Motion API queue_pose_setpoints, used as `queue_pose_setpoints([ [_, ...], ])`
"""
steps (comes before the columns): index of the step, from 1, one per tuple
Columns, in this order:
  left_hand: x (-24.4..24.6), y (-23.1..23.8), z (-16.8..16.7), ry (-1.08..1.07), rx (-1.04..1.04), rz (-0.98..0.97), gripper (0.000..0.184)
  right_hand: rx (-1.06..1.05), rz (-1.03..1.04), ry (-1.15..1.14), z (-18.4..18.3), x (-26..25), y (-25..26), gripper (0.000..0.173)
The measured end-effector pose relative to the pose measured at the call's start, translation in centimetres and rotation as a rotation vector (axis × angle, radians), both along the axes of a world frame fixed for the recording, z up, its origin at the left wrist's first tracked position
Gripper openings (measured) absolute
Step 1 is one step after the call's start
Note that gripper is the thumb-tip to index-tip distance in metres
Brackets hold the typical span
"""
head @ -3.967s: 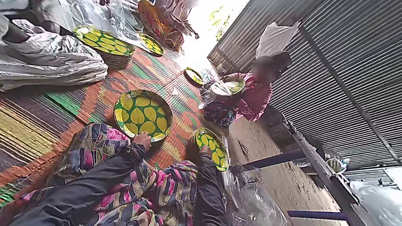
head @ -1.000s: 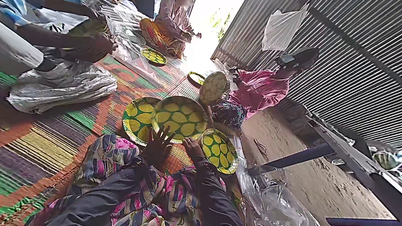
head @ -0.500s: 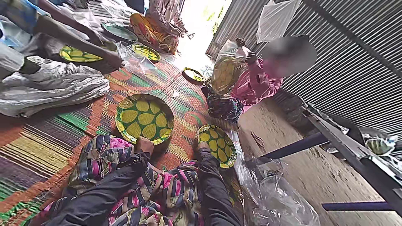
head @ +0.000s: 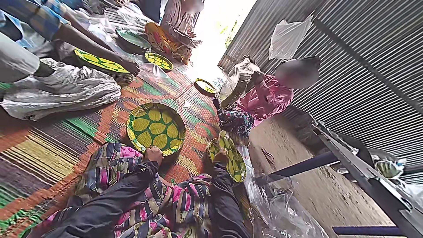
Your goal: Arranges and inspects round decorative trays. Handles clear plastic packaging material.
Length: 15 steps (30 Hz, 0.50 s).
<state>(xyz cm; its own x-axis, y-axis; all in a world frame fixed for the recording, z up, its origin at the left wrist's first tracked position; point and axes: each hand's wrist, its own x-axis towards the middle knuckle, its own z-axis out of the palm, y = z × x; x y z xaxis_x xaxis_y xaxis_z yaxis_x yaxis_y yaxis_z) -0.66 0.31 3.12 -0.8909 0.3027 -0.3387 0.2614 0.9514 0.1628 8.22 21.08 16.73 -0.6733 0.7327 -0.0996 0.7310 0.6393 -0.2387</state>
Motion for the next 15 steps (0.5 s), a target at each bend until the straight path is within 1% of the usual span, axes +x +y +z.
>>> queue_pose_setpoints([
  [1,-0.1,-0.2,0.3,-0.013,0.016,-0.004,0.054,-0.107,-0.044,0.052,2.8,0.0,-2.1,0.044],
  [2,-0.2,-0.4,0.7,-0.023,0.035,-0.006,0.054,-0.107,-0.021,0.15,2.9,-0.1,-2.9,0.041],
  [3,-0.3,-0.6,0.9,-0.02,0.069,-0.004,0.057,-0.03,0.098,0.262,0.9,-0.2,-2.1,0.037],
  [4,-0.3,-0.7,0.9,0.017,0.139,0.005,0.063,0.196,0.307,0.462,-3.7,-0.7,0.3,0.032],
  [5,-0.1,-0.8,0.7,0.086,0.236,0.013,0.07,0.423,0.523,0.583,-7.7,-1.7,2.9,0.032],
  [6,0.2,-0.8,0.3,0.194,0.34,0.009,0.075,0.594,0.719,0.632,-9.9,-2.5,4.5,0.031],
  [7,0.5,-0.5,-0.6,0.368,0.466,-0.012,0.077,0.664,0.875,0.636,-11.0,-3.0,4.9,0.03],
  [8,0.4,-0.1,-1.8,0.591,0.578,-0.06,0.075,0.68,0.977,0.617,-11.4,-3.5,4.7,0.03],
  [9,0.1,0.3,-2.4,0.769,0.637,-0.116,0.072,0.676,1.022,0.584,-11.6,-3.9,4.4,0.03],
  [10,0.0,0.5,-2.5,0.855,0.644,-0.166,0.07,0.645,1.014,0.546,-11.9,-4.4,4.4,0.03],
  [11,0.2,0.6,-2.3,0.856,0.615,-0.202,0.069,0.565,0.944,0.472,-11.8,-4.6,4.5,0.036],
  [12,0.5,0.6,-2.2,0.778,0.564,-0.219,0.068,0.448,0.814,0.353,-11.2,-4.5,4.9,0.045],
  [13,0.7,0.5,-2.2,0.634,0.517,-0.216,0.067,0.355,0.645,0.222,-10.6,-4.3,5.5,0.052],
  [14,0.7,0.4,-2.2,0.477,0.46,-0.191,0.064,0.286,0.468,0.092,-9.8,-4.2,6.2,0.056],
  [15,0.5,0.3,-1.8,0.275,0.369,-0.153,0.064,0.207,0.322,-0.051,-8.9,-4.0,6.8,0.057],
])
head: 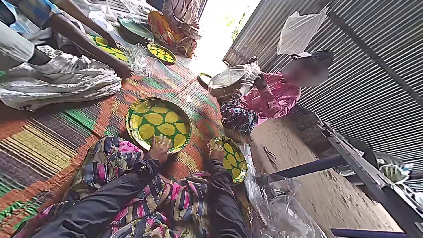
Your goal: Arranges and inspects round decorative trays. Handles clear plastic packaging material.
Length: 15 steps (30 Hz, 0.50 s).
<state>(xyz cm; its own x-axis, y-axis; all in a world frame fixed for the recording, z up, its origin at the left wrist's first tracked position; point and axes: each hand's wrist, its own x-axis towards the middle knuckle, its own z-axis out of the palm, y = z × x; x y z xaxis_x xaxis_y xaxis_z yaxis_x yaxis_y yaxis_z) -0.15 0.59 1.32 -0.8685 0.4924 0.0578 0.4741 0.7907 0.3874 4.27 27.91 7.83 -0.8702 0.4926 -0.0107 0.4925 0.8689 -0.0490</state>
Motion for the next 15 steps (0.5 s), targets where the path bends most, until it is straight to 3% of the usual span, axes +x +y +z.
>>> queue_pose_setpoints([
  [2,-0.7,0.0,0.8,-0.285,-0.201,0.043,0.075,-0.108,-0.169,-0.271,0.7,0.4,1.2,0.055],
  [5,-0.6,0.3,0.9,-0.315,-0.268,0.084,0.079,-0.149,-0.151,-0.473,0.6,0.8,0.9,0.045],
  [8,-0.3,0.4,0.7,-0.3,-0.279,0.081,0.081,-0.079,-0.165,-0.416,0.2,0.6,-0.2,0.037],
  [15,-0.2,0.0,0.6,-0.294,-0.293,0.05,0.081,-0.096,-0.221,-0.335,0.9,1.5,-0.1,0.042],
])
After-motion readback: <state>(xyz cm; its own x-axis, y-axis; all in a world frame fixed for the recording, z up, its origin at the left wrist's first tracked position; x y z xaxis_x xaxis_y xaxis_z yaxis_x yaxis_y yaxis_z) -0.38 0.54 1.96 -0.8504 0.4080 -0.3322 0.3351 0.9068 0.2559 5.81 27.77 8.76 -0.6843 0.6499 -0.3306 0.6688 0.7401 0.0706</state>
